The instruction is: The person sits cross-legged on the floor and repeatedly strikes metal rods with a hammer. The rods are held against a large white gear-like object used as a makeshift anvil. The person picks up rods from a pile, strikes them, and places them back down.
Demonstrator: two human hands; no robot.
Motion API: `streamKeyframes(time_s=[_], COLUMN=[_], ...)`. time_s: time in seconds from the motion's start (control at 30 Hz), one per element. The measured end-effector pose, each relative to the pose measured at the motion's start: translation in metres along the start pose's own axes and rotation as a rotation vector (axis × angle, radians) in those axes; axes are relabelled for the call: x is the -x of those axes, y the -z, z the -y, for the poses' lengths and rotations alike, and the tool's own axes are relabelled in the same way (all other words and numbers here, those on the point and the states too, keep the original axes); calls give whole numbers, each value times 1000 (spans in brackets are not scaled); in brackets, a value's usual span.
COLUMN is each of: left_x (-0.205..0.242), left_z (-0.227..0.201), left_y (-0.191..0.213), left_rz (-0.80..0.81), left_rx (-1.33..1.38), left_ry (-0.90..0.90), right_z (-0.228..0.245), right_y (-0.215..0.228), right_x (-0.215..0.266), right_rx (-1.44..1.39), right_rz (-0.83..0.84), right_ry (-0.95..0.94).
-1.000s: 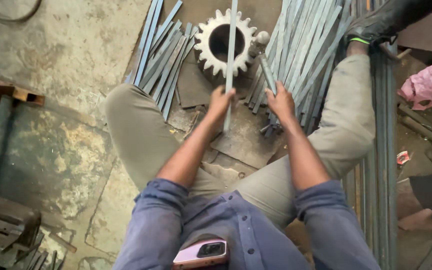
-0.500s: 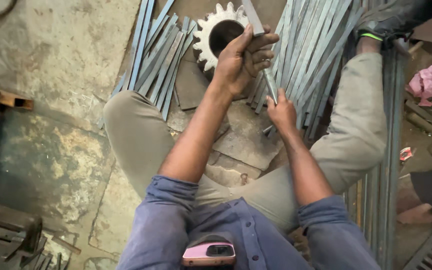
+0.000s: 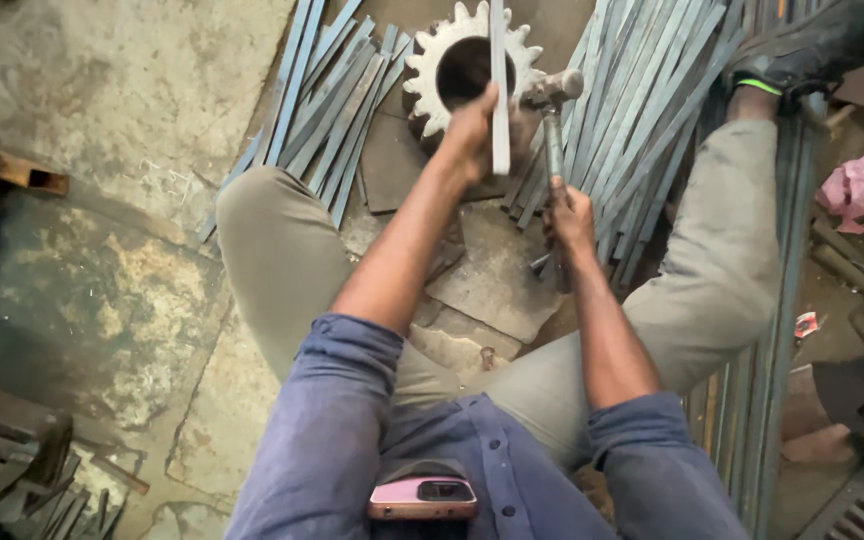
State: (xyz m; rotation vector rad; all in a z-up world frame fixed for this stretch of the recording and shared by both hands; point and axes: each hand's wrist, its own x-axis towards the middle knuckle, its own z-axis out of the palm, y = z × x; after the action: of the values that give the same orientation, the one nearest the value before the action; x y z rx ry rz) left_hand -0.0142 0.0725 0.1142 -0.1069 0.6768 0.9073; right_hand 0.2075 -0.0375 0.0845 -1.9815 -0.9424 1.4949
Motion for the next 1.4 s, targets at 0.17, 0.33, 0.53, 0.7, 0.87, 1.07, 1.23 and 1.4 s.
streamKeyframes(time_s=[0.17, 0.33, 0.53, 0.7, 0.87, 1.07, 1.23, 1.4], left_x=[-6, -11, 5, 23, 61, 104, 130, 123], left_z=[80, 117, 134, 142, 139, 159, 176, 185], left_y=[94, 136, 132, 133, 125, 133, 133, 149], left_rz=[-287, -664, -812, -864, -932, -841, -829, -849], left_rx=[-376, -1144, -1412, -1468, -1452, -1470, -1439, -1445], left_ry=[-35, -257, -220, -150, -46, 37, 83, 58], right_z=[32, 112, 139, 76, 97, 183, 136, 52], right_y=[15, 29, 5, -21, -30, -14, -14, -16], right_x=[33, 82, 79, 28, 24, 60, 19, -6], right_rx=[-73, -314, -270, 231, 145, -253, 146, 620], right_rz=[26, 91, 152, -29, -136, -37, -256, -299], right_ry=[299, 766, 967, 578, 796, 982, 983, 545])
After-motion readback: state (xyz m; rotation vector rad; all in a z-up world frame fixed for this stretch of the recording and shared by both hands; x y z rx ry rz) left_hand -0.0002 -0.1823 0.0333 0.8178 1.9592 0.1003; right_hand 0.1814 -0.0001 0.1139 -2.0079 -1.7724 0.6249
